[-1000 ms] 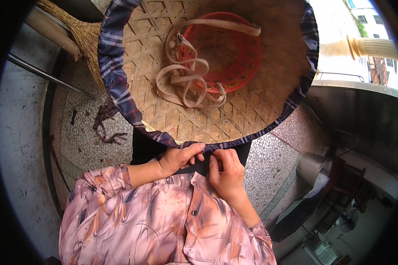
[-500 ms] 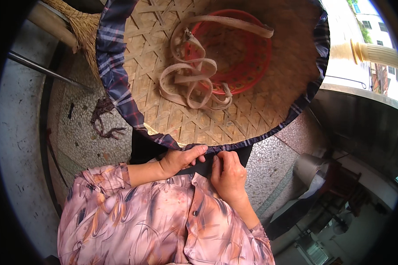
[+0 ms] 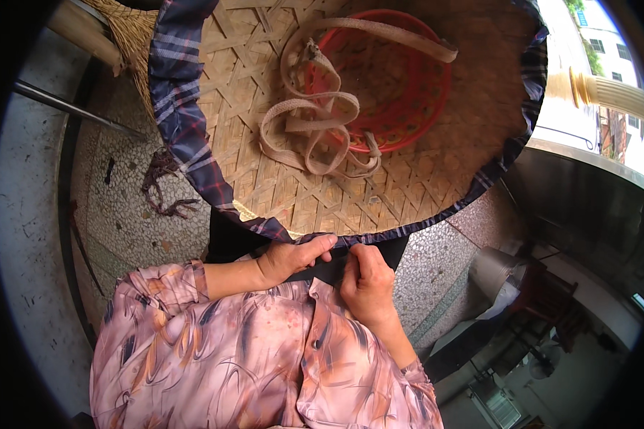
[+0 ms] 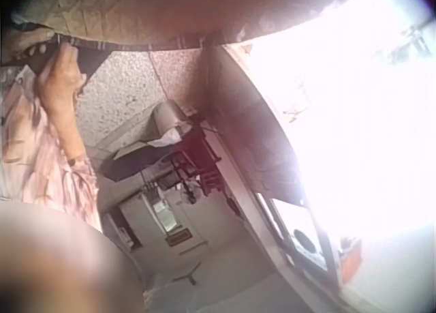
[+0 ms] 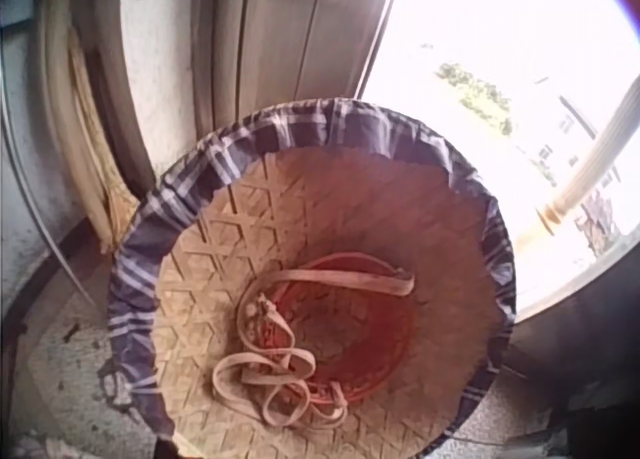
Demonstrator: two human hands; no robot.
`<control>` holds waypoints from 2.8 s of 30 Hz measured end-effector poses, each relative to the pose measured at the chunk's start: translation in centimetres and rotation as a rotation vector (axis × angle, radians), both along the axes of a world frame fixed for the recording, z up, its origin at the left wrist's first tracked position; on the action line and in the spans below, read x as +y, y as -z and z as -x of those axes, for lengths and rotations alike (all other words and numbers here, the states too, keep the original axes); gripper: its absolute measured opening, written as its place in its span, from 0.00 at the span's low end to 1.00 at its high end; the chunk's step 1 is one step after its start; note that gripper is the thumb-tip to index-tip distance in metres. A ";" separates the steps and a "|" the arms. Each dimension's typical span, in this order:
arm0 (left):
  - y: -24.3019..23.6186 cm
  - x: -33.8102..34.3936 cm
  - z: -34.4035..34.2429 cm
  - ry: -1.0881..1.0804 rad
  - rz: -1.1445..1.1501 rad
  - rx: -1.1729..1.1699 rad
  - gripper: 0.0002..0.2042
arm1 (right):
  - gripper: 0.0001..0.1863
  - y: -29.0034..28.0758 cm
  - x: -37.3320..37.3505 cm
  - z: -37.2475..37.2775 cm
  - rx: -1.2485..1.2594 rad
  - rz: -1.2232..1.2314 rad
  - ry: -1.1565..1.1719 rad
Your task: Repairing the fabric rim of a traditional conical bamboo hat using a needle and thread.
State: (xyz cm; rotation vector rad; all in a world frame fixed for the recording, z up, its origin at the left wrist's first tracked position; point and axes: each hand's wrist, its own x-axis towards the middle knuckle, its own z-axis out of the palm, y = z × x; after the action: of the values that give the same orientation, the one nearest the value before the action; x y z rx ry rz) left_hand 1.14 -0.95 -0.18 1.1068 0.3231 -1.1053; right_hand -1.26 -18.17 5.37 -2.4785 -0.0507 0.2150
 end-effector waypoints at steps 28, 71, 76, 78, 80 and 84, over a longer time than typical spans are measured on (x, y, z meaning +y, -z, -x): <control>0.6 -0.1 0.3 0.020 -0.056 0.001 0.21 | 0.06 -0.1 0.1 -0.6 -0.046 0.105 -0.063; 2.9 -0.8 1.0 -0.091 -0.025 0.073 0.19 | 0.05 1.0 -0.4 0.9 -0.037 0.207 -0.027; 1.8 -1.1 0.5 -0.135 -0.034 0.020 0.17 | 0.05 3.0 -1.1 1.5 -0.163 -0.078 0.080; 2.1 -0.9 0.7 -0.135 -0.034 0.012 0.17 | 0.05 2.5 -0.9 1.4 -0.177 -0.165 0.114; 2.8 -0.9 0.9 -0.124 -0.035 -0.028 0.16 | 0.04 1.6 -0.8 1.4 -0.175 -0.105 0.070; 2.5 -1.0 1.3 -0.154 -0.039 -0.025 0.15 | 0.04 1.6 -0.7 1.6 -0.109 0.010 0.065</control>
State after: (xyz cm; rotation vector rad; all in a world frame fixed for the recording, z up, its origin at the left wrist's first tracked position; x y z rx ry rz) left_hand -0.18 -1.98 -2.72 1.1101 0.4050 -0.9515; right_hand -2.86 -18.87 3.80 -2.4955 -0.0155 0.0528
